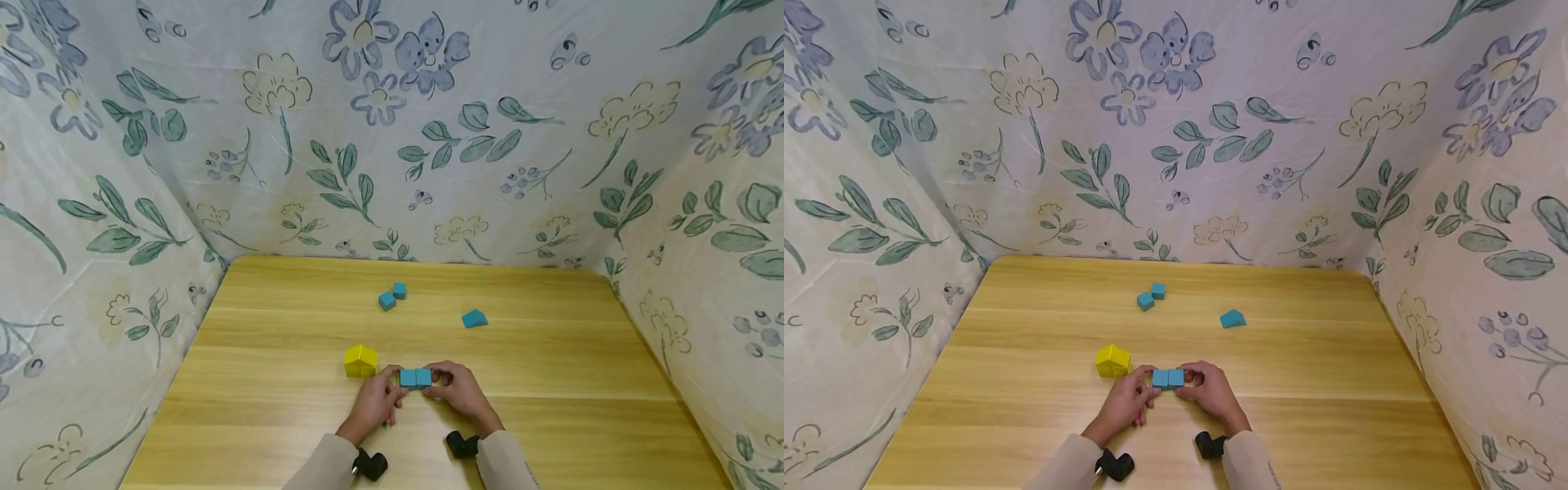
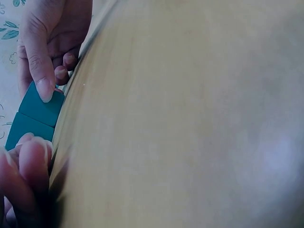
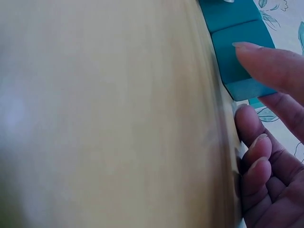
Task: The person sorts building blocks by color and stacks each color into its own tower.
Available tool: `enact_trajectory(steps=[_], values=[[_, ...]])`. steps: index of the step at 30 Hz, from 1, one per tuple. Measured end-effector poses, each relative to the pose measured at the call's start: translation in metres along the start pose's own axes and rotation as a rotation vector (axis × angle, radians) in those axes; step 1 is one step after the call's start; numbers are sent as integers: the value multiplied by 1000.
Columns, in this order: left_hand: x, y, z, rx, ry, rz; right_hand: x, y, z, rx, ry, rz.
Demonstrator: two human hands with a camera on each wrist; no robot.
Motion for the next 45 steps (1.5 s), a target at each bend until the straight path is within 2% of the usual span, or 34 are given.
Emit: enact_trajectory(steps=[10,18,22,26,29,33,35,41,45], values=[[0,0,-1,-1,4,9,-1,0,1,-4,27,-10],[0,2,-1,12,-17,4,1,-2,-2,-44,-13,-15],[0,2,-1,16,-11,8,3,0,-2,-101,-13,-84],[0,2,-1,15,2,13,6,8,-2,-177,-4,-201],[0,1,-1,14,4,17,8,17,-5,-188,-23,-270],[0,1,-2,20,2,17,-6,33,-18,-132,-63,-255],[0,1,-2,24,-3,18,-12,39,-31,-105,-68,-218],[1,1,-2,20,4,21,-24,47,-84,-63,-36,-85],[0,1,-2,18,9,15,-33,45,-116,-41,-55,-36]])
Point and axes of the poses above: each hand's wrist, its own z-axis away from the middle knuckle, its own y-axis out of the back of the hand, x = y × z, the point moved 6 cm from there along -z, towards the middle knuckle, and after that the axes turned 1 degree about z, right-handed, at the moved point
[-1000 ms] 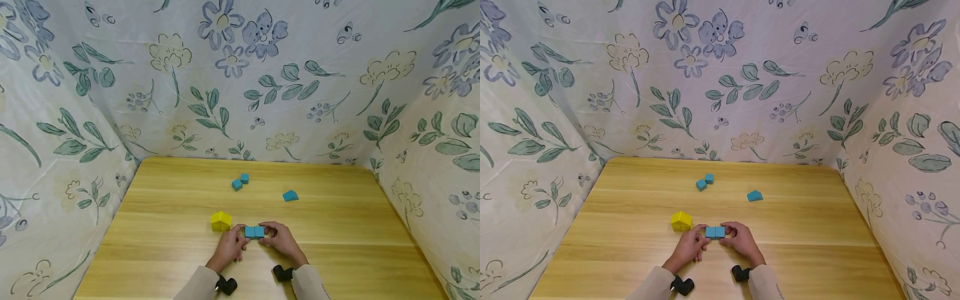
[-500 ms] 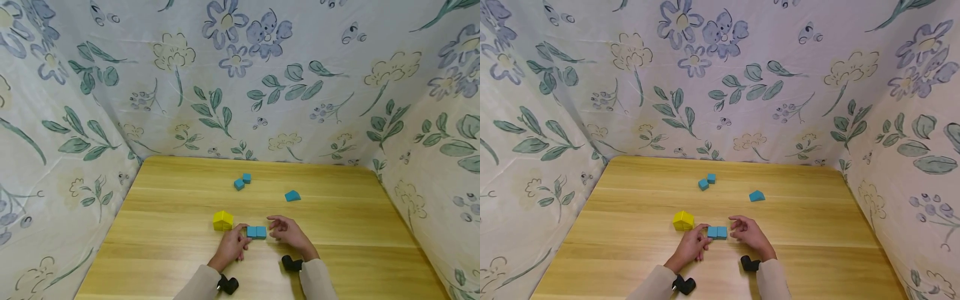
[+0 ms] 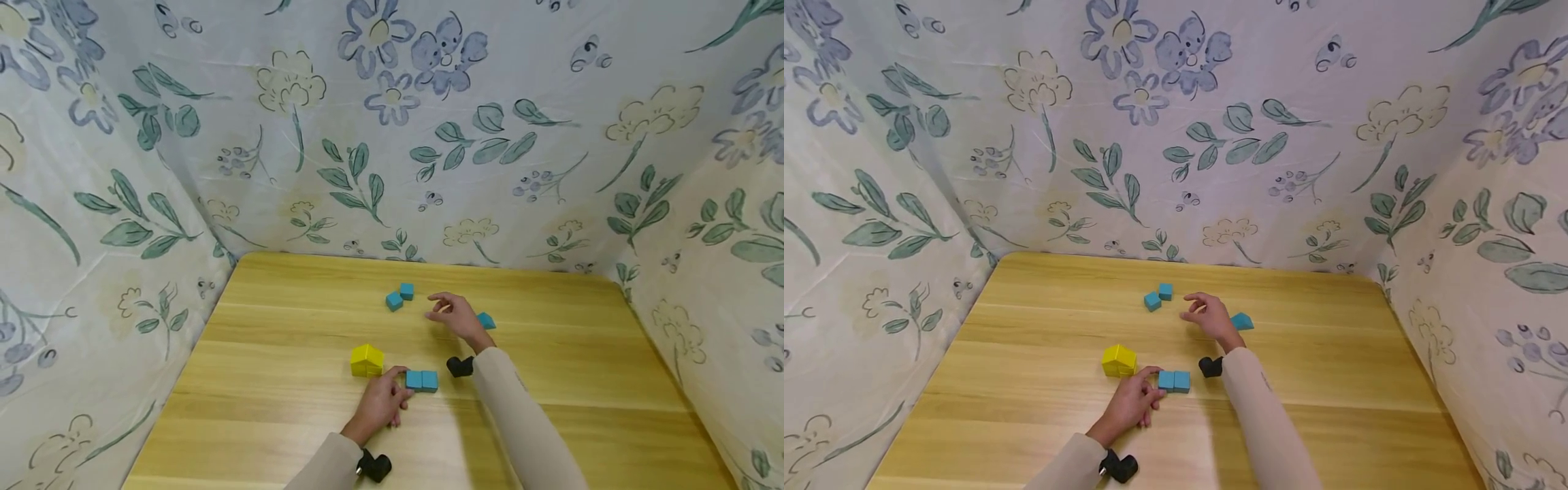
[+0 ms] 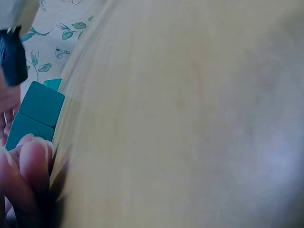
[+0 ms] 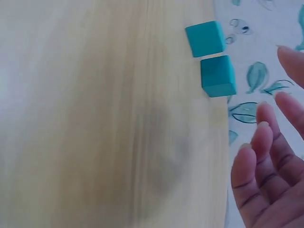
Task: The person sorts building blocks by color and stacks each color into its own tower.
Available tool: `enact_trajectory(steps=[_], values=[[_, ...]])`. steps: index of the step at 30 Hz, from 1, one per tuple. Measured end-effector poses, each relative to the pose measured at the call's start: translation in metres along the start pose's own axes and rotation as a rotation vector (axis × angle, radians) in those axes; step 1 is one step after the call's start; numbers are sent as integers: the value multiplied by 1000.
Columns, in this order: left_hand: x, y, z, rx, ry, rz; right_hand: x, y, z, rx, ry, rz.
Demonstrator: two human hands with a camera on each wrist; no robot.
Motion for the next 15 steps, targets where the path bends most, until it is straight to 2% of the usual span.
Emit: enact_trajectory(steps=[7,11,15], values=[[-1,1,0,10,-5,-7,0,-15,-43,1,-35,24],[-2,0,-1,9,15,-5,5,-24,-56,1,-75,28],[-1,0,0,8,9,-5,12,-31,-66,17,-117,41]])
Point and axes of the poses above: each hand's wrist, its own z-axis away from the middle knuckle, its own y-axis out of the back of the hand, x = y × z, the point moved 6 cm from there along -z, towards the middle knuckle, and after that the axes turned 1 degree about z, right-handed, at the moved point
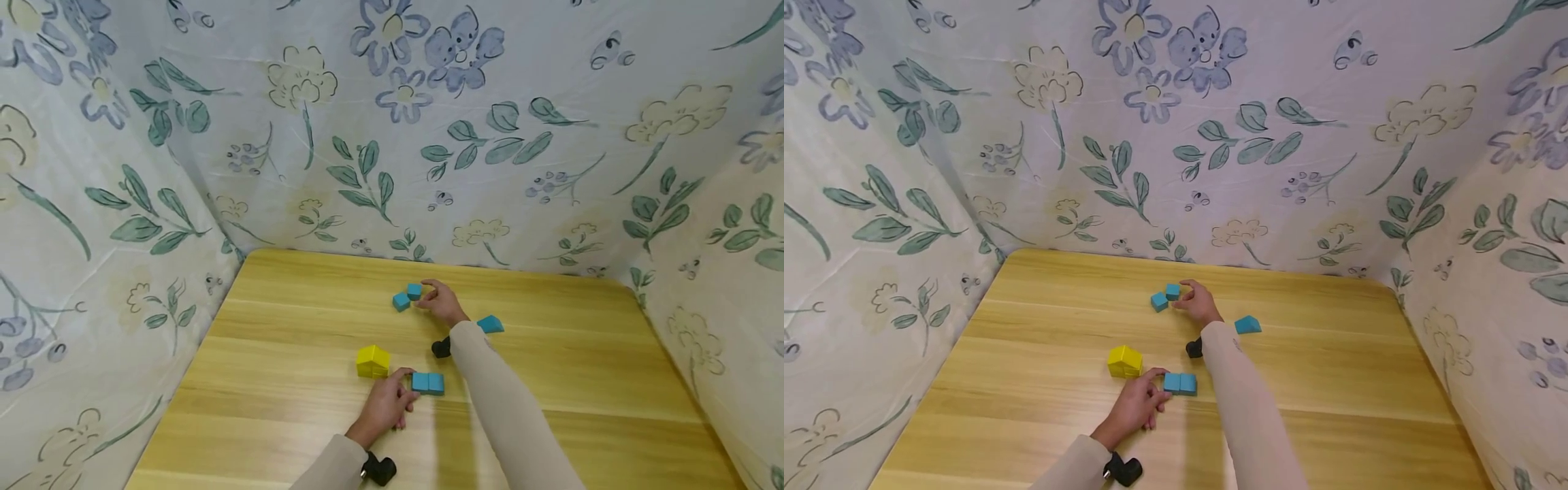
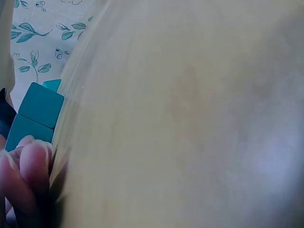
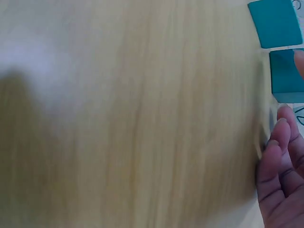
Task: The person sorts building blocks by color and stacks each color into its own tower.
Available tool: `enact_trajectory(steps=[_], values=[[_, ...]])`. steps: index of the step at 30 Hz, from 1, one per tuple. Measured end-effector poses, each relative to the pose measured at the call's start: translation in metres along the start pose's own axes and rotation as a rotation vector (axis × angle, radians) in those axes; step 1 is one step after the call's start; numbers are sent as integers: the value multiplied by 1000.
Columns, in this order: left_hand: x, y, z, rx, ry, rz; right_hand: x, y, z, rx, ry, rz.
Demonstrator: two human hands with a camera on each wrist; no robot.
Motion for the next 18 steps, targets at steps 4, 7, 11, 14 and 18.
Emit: enact_trajectory(steps=[4,7,11,14,18], values=[[3,0,0,-5,-15,-4,1,-2,-6,34,-20,42],[4,1,1,-2,-26,-4,0,-5,-8,40,-18,69],[4,1,0,-3,-27,1,0,-7,-9,46,-18,84],[4,0,0,-5,-31,3,0,-7,-10,55,-16,84],[4,1,0,-1,-33,4,3,-8,-12,60,-6,84]])
Point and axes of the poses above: each hand's wrist, its own z-axis away from the middle knuckle, its own y-axis out of the back of the hand, x = y × z, the point moved 6 cm from there along -z, towards the middle knuckle, and after that the axes turned 1 degree about z, right-handed, at the moved point
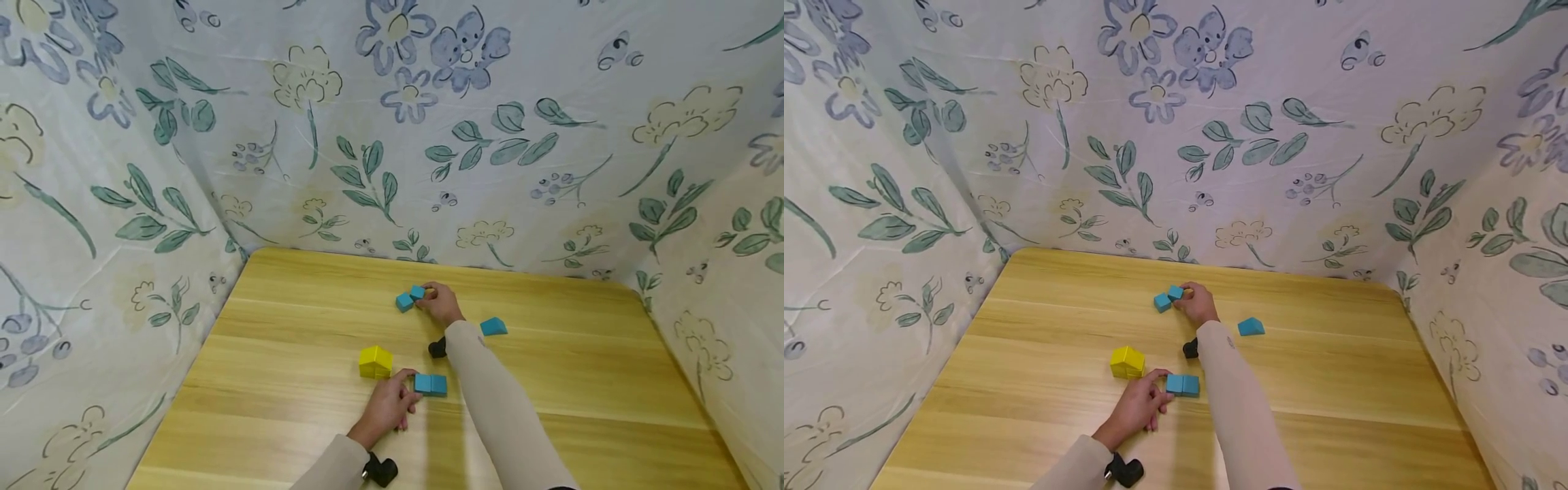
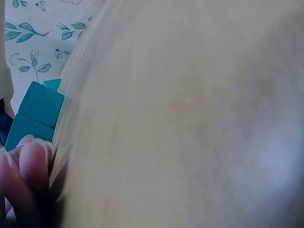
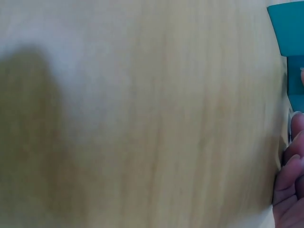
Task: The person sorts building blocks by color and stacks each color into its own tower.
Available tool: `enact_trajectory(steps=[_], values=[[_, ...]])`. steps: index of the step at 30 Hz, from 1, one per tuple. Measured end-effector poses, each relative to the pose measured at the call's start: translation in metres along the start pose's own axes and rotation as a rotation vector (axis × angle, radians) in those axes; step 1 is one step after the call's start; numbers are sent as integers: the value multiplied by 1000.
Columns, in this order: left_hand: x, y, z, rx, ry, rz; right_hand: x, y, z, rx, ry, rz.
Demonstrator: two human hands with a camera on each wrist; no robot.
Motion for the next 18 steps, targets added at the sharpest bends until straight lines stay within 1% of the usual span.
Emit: enact_trajectory(steps=[5,8,14,18], values=[[0,0,1,-3,8,-4,6,1,1,9,5,-12],[1,0,1,-2,10,-8,6,3,5,15,22,-14],[0,-1,0,-1,1,-10,7,11,19,11,48,-87],[-2,-1,0,0,1,-11,12,13,30,-5,61,-105]])
Point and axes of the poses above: each hand's wrist, its own z-axis away from the middle knuckle, its own y-axis out of the back of the hand, x = y × z, the point moved 6 cm from there along -z, towards the middle knuckle, and after that the axes turned 1 degree about z, right-handed, at the moved point
